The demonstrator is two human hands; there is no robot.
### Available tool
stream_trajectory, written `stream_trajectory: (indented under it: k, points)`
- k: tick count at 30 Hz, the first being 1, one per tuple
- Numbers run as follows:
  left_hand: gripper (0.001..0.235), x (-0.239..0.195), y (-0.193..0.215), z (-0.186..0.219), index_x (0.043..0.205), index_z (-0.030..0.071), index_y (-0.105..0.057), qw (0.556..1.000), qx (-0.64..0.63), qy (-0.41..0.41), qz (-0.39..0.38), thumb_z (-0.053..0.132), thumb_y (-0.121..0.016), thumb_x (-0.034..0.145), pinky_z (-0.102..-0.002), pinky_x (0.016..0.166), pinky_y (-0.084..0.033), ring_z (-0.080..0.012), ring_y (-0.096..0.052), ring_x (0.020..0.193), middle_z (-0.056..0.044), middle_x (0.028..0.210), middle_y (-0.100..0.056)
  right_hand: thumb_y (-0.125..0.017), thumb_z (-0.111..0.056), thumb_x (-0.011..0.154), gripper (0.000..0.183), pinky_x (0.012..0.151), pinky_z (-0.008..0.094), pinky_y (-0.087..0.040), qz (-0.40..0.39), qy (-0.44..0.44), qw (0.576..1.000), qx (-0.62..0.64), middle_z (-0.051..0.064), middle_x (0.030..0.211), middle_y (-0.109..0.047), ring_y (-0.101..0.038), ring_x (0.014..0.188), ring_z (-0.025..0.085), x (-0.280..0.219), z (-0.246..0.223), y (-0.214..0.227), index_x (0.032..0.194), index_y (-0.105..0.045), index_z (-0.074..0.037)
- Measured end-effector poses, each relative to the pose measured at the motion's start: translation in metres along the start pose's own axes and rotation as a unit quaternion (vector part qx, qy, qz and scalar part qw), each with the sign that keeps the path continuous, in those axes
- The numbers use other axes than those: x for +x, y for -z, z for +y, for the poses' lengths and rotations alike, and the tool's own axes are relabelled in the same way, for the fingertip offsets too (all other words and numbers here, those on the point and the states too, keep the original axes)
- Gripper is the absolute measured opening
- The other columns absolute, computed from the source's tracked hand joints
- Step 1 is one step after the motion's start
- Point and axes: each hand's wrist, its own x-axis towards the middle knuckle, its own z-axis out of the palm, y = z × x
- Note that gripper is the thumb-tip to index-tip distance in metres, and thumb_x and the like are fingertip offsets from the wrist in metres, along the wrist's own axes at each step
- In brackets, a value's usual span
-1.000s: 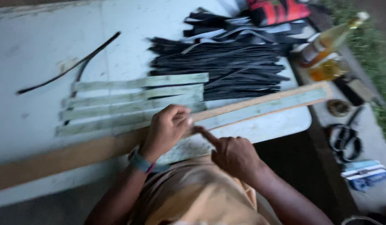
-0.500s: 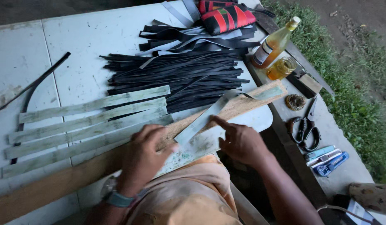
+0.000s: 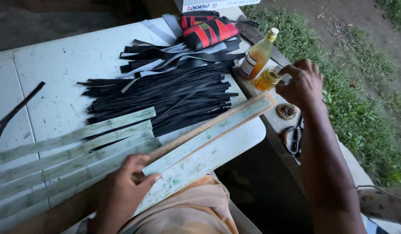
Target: The person repeatedly applies adhesive from a small jar to a wooden stick and presses black rubber strips onto it. They use a ruler to align the strips and a pair of scissors to trim excess material. The finished strips are placed on a white table.
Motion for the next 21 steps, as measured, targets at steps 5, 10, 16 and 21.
stream_trajectory:
  k: [5, 10, 16, 21]
  points:
    - [0.031, 0.006, 0.013, -0.015, 0.096, 0.001, -0.068, 0.998, -0.054, 0.02, -0.018, 0.019, -0.086, 0.078, -0.031, 0.063, -0.061, -0.0113, -0.075, 0.072, -0.008, 0.079, -0.077, -0.084, -0.031, 0.068, 0.04, 0.105, 0.052, -0.038, -0.098, -0.032, 0.995, 0.0, 0.007, 0.126, -0.061, -0.049, 0.124, 0.036, 0.017, 0.007, -0.026, 0.108, -0.081, -0.028]
    - [0.02, 0.002, 0.014, -0.032, 0.1, 0.002, -0.075, 1.0, -0.022, 0.01, 0.0, 0.015, -0.078, 0.086, -0.029, 0.067, -0.058, -0.0111, -0.069, 0.073, -0.008, 0.081, -0.075, -0.086, -0.036, 0.068, 0.047, 0.107, 0.054, -0.036, -0.114, 0.016, 0.993, 0.007, 0.01, 0.125, -0.06, -0.05, 0.123, 0.037, 0.02, 0.016, -0.031, 0.114, -0.08, -0.028]
    - [0.028, 0.001, 0.022, -0.03, 0.108, 0.0, -0.069, 0.993, -0.114, -0.009, -0.02, 0.012, -0.077, 0.085, -0.027, 0.07, -0.06, -0.0108, -0.075, 0.081, -0.009, 0.087, -0.082, -0.086, -0.03, 0.073, 0.035, 0.107, 0.056, -0.039, -0.102, 0.015, 0.994, 0.02, 0.011, 0.13, -0.061, -0.054, 0.125, 0.036, 0.032, 0.021, -0.029, 0.106, -0.082, -0.021]
    - [0.044, 0.0, 0.023, -0.016, 0.121, 0.003, -0.061, 0.991, -0.128, -0.022, -0.02, 0.011, -0.078, 0.082, -0.028, 0.068, -0.061, -0.0109, -0.075, 0.079, -0.011, 0.087, -0.082, -0.081, -0.021, 0.08, 0.058, 0.098, 0.039, -0.055, -0.088, 0.017, 0.928, 0.361, 0.016, 0.136, -0.061, -0.061, 0.121, 0.027, -0.018, -0.017, 0.016, 0.135, -0.063, -0.012]
